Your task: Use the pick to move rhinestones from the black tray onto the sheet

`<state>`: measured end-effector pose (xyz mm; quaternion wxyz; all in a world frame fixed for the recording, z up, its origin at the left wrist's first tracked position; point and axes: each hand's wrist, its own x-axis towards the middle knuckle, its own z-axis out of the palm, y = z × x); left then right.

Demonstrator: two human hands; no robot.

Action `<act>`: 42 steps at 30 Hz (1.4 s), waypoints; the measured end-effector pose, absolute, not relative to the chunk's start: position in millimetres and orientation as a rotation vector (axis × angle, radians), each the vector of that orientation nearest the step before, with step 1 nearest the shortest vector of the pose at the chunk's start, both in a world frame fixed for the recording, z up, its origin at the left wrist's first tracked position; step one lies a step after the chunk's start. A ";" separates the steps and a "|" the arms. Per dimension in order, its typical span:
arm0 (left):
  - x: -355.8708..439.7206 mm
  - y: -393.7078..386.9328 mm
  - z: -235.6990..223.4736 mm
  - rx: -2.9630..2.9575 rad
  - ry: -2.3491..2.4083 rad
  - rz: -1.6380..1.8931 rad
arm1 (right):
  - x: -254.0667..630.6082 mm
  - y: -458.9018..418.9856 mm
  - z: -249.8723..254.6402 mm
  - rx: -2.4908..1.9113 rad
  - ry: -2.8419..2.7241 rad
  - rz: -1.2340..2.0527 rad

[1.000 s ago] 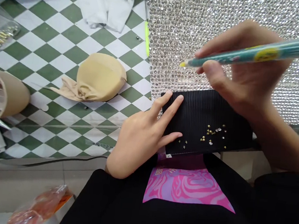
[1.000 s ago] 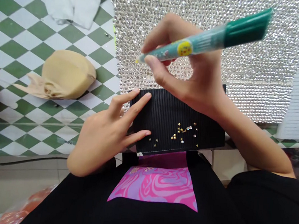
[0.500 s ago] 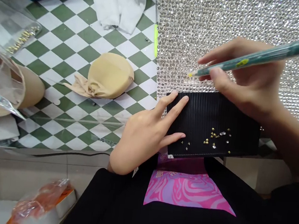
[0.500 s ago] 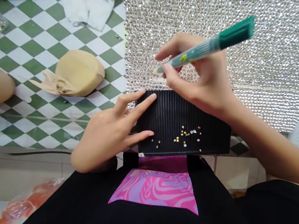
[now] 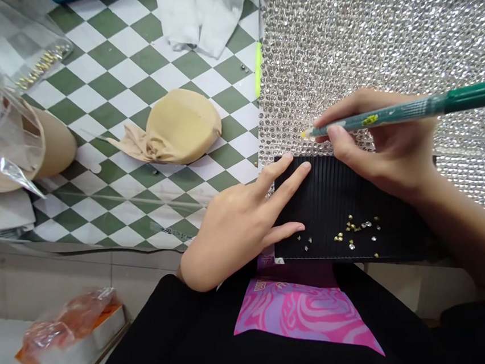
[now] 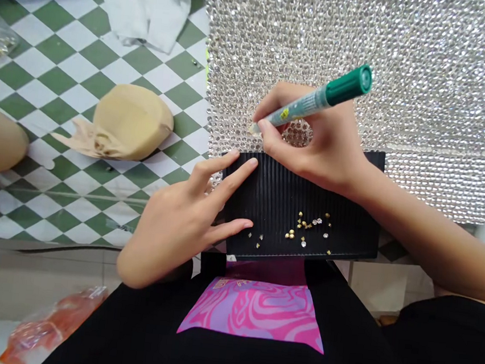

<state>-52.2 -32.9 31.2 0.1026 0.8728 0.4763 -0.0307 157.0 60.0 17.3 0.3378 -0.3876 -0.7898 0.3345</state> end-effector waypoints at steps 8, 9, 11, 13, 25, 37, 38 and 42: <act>-50.8 -32.7 31.6 2.563 1.412 -0.109 | 157.1 62.3 18.4 -0.941 -2.027 0.824; -51.1 -32.5 31.8 2.560 1.410 -0.111 | 158.8 61.0 21.7 -0.923 -2.022 0.789; -51.8 -32.2 32.2 2.560 1.404 -0.099 | 165.3 53.9 30.7 -0.927 -2.039 0.711; -52.0 -31.9 32.6 2.560 1.400 -0.090 | 176.3 40.2 39.8 -1.001 -2.049 0.665; -51.8 -32.1 33.1 2.585 1.376 -0.039 | 239.9 -53.5 6.2 -1.106 -1.772 0.688; -51.6 -32.6 30.8 2.630 1.381 0.007 | 231.9 -60.2 17.6 -1.152 -1.845 0.780; -51.6 -32.8 30.8 2.630 1.382 0.004 | 233.2 -60.1 16.4 -1.146 -1.827 0.786; -52.2 -33.3 30.6 2.644 1.387 0.007 | 235.5 -50.0 17.9 -1.045 -1.718 0.693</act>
